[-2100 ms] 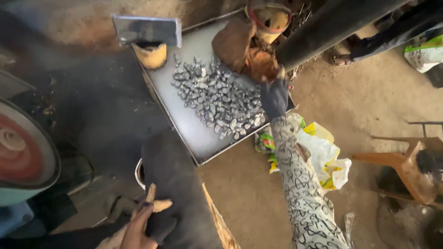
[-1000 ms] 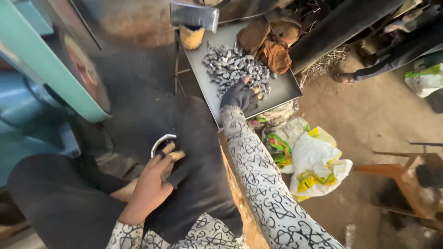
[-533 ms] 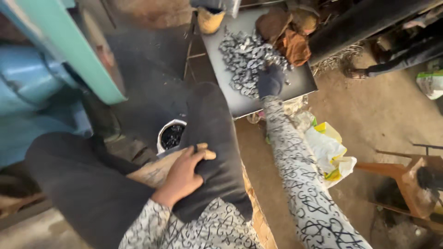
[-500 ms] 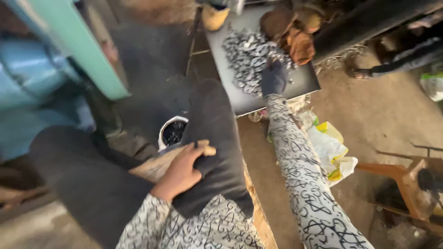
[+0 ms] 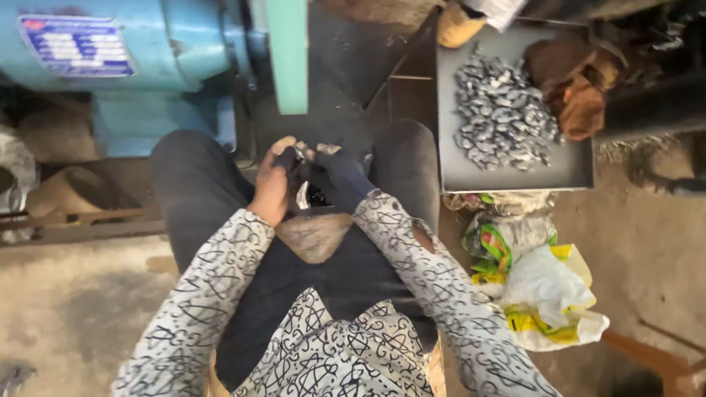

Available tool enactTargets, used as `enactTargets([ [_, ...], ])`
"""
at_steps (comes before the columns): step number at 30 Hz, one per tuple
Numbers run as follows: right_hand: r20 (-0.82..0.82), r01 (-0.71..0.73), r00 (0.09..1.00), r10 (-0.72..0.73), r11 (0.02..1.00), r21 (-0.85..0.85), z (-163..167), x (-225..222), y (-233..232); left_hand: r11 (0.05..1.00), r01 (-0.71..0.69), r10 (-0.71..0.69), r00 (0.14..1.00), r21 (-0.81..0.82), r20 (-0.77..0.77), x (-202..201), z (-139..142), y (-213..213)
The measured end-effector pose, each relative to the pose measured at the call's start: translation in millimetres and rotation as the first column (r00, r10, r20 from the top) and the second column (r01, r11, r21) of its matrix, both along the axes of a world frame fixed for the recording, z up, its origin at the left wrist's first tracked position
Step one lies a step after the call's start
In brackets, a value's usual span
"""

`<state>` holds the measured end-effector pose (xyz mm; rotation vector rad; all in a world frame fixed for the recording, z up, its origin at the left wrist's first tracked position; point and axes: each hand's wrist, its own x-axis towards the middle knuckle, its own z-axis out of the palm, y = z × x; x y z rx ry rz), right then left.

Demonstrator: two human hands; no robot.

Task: The person sits at a belt grinder and grinds small metal castings one at a time, holding each piece against the moving belt with sparks flying, then places the finished piece on a tray of completed parts and picks up the next rough casting from a container.

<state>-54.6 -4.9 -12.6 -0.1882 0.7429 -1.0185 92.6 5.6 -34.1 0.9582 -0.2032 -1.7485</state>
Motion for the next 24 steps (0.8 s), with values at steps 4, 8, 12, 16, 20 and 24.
enactTargets([
  [4,-0.094,-0.203,0.974,0.208,0.978,0.057,-11.0,3.7,0.7,0.988,-0.018,0.027,0.998,-0.151,0.057,11.3,5.8,2.3],
  [8,0.118,-0.413,0.911,0.396,0.879,0.238,-3.5,15.3,2.1,0.997,0.072,-0.073,0.989,0.013,0.129,22.4,25.1,-4.5],
  [12,0.088,-0.342,0.940,0.331,0.919,0.197,13.9,22.7,-7.3,0.981,0.163,-0.170,0.983,0.100,0.067,29.4,42.2,-15.3],
  [16,0.222,-0.269,0.943,0.248,0.961,0.069,12.9,18.4,-25.4,0.974,0.214,-0.224,0.960,-0.078,-0.167,31.3,41.5,-24.1],
  [20,0.386,-0.318,0.884,0.266,0.945,0.079,-9.8,13.2,-42.0,0.960,0.246,-0.262,0.957,-0.132,-0.121,27.6,28.7,-34.1],
  [24,0.317,-0.206,0.941,0.119,0.944,0.256,-27.7,17.0,-55.3,0.990,0.139,-0.141,0.977,-0.023,-0.157,21.6,24.6,-48.4],
])
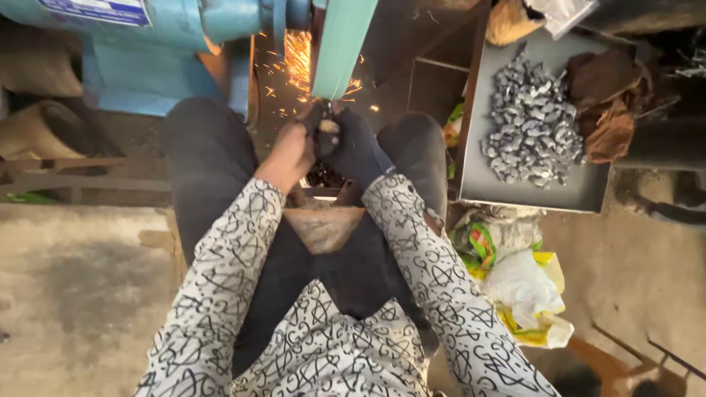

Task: The person sits at a belt grinder and grinds small metal castings one at a time, holding each piece against the moving belt with sparks flying, then places the finished piece on a tray of completed parts and picks up the next rough casting from a container.

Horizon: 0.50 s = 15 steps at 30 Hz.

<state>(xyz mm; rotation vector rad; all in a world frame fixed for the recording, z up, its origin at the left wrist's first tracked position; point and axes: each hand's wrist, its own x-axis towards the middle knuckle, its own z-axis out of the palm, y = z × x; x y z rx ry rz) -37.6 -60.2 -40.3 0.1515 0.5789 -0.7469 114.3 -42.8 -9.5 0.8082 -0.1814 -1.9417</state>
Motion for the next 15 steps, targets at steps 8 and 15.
enactTargets([
  [8,-0.816,-0.567,0.346,-0.463,0.590,-0.575,31.1,-9.5,44.8,0.982,0.048,-0.032,0.996,-0.183,0.086,2.3,11.5,25.5],
  [15,-0.828,-0.564,0.498,-0.255,0.631,-0.533,48.1,-7.6,44.8,0.975,0.221,-0.215,0.948,-0.001,0.236,35.1,-24.7,16.3],
])
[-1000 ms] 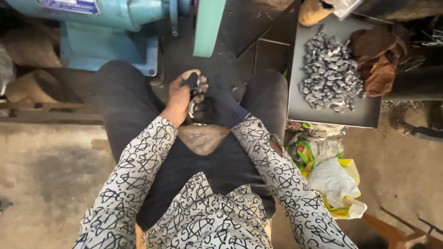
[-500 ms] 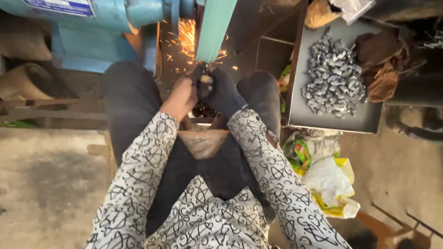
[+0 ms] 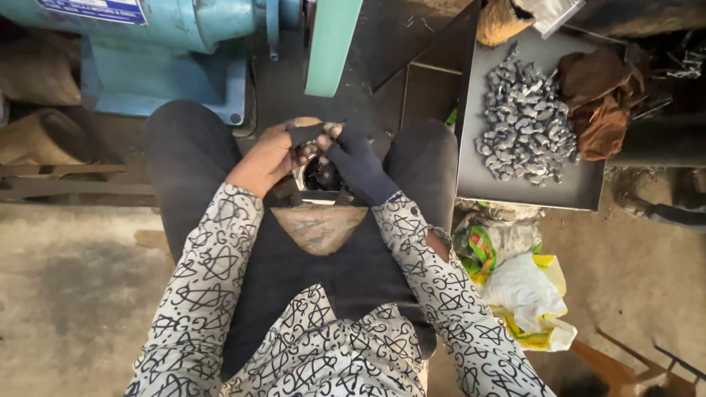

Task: The person sits at a belt grinder and grinds small metal castings one at a time, holding each piece against the moving belt with sparks flying, then places the finished piece on a tray of completed parts and picks up the next rough casting from a container.

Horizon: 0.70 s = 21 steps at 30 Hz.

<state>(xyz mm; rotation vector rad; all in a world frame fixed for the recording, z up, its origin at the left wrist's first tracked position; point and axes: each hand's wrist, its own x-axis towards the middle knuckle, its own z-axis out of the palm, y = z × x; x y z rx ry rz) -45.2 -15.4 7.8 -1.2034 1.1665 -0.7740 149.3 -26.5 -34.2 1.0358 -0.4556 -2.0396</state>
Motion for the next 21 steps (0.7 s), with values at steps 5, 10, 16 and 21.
enactTargets([
  [5,0.205,0.323,0.890,-0.408,0.879,0.350,-1.0,13.0,-16.8,0.933,-0.349,0.358,0.926,0.087,-0.118,-41.1,-5.5,-1.8],
  [10,-0.176,0.430,0.881,-0.439,0.899,-0.089,-8.0,9.0,-31.8,0.953,-0.293,0.244,0.895,-0.081,-0.374,-63.0,21.4,8.4],
  [16,-0.018,0.462,0.887,-0.461,0.887,0.023,-24.0,-5.6,-15.8,0.951,-0.172,0.211,0.969,-0.258,0.130,-64.5,19.3,10.7],
  [21,0.238,0.179,0.911,-0.338,0.841,0.510,-21.8,-10.7,3.1,0.844,-0.283,0.393,0.904,-0.455,0.167,-65.6,1.7,23.6],
])
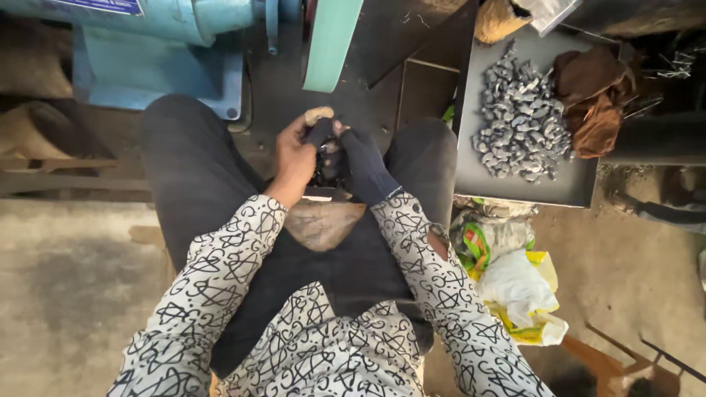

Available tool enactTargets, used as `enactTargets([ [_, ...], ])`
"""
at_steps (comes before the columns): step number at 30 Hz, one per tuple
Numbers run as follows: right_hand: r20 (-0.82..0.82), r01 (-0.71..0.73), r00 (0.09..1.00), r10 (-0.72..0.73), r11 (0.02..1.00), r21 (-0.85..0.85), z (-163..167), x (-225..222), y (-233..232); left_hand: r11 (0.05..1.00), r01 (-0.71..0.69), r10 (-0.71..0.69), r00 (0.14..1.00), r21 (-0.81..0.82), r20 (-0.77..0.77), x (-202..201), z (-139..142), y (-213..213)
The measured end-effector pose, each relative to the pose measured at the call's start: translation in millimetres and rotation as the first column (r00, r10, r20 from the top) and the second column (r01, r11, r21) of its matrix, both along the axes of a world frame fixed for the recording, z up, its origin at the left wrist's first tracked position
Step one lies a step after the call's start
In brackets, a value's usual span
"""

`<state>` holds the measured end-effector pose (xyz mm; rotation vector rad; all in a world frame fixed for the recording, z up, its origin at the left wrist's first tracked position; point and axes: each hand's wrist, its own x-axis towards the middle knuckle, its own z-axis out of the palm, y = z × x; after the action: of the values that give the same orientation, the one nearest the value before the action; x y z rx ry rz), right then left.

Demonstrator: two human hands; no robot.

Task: The person sits at a belt grinder and grinds small metal castings one at a time, holding each piece against the moving belt with sparks flying, then places the finished piece on a tray of completed parts and picks up the next rough casting from a container.

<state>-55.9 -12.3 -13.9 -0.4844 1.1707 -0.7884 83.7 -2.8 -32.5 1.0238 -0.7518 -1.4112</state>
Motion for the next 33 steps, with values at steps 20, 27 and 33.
enactTargets([
  [20,-0.200,0.066,0.967,-0.159,0.912,-0.405,-4.2,-2.7,-54.8,0.949,0.268,-0.126,0.808,0.168,-0.576,-2.7,10.6,-13.5],
  [27,-0.664,-0.335,0.737,-0.123,0.788,-0.518,-1.4,-14.2,-0.4,0.963,0.211,-0.158,0.946,0.165,-0.284,-0.9,23.5,-2.3],
  [33,-0.757,-0.547,0.648,0.077,0.739,-0.393,8.5,-8.7,-13.9,0.958,0.157,-0.118,0.978,0.240,-0.170,12.8,27.5,-12.8],
])
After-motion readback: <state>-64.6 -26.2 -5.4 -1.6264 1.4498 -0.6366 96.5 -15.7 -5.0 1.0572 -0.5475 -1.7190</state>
